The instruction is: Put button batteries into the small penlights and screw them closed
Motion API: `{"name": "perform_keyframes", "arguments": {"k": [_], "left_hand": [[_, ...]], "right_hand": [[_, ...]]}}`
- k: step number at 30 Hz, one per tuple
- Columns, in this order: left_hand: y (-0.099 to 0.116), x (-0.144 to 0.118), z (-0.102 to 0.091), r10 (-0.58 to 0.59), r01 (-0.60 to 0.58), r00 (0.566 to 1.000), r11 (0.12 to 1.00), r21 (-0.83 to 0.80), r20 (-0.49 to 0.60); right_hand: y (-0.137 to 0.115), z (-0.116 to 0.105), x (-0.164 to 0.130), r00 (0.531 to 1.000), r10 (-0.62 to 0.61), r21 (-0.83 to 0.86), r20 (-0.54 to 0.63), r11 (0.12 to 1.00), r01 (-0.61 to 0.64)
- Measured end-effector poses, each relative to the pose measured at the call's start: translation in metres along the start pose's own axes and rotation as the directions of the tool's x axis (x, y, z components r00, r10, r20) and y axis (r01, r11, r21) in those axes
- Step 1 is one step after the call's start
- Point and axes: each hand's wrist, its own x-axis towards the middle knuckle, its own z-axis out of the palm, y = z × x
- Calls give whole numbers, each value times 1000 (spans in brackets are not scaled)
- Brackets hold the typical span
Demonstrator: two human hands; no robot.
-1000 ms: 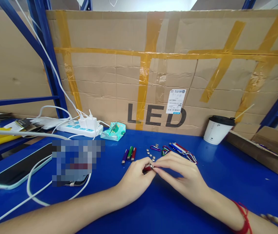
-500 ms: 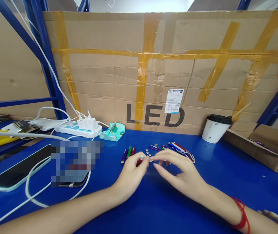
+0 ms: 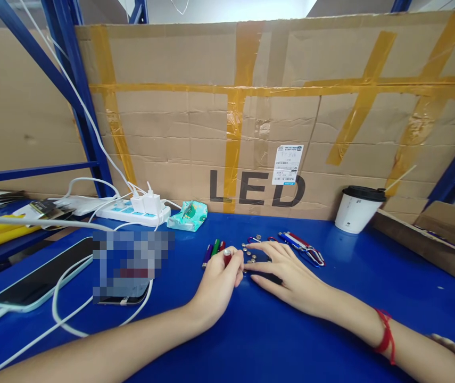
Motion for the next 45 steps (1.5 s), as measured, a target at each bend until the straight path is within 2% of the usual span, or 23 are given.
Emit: {"name": "perform_keyframes", "arguments": {"k": [7, 16, 18, 20, 23, 24, 26, 29, 36, 45], "left_hand": [[-5, -1, -2, 15, -17, 999, 998, 56, 31], [1, -4, -1, 11, -20, 999, 983, 185, 51], [1, -5, -1, 17, -30, 998, 978, 204, 66], [0, -5, -1, 29, -48, 996, 974, 223, 85], [-3, -6, -1, 59, -91, 991, 959, 269, 124], [-4, -6, -1, 75, -115, 986, 950, 290, 146], [-4, -8, -1, 105, -168, 974, 929, 329, 200], [-1, -9, -2, 115, -200, 964, 908, 367, 241], [0, -7, -2, 92, -180, 968, 905, 387, 233], [-2, -8, -2, 76, -160, 971, 913, 375, 228]], "right_hand": [[2, -1, -1, 992, -91, -48, -85, 995, 87], [3, -1, -2, 991, -70, -12, -113, 998, 69], [4, -2, -2, 980, -103, -34, -168, 995, 98], [3, -3, -2, 944, -126, -66, -305, 992, 111], [-2, -6, -3, 819, -103, -72, -565, 995, 75], [-5, -7, -4, 778, -99, -61, -620, 995, 78], [-11, -9, -5, 745, -121, -48, -656, 992, 119], [-18, -8, -6, 759, -168, -47, -629, 983, 178], [-17, -7, -8, 778, -176, -42, -603, 981, 190], [-21, -5, -8, 844, -162, 76, -512, 970, 232]]}}
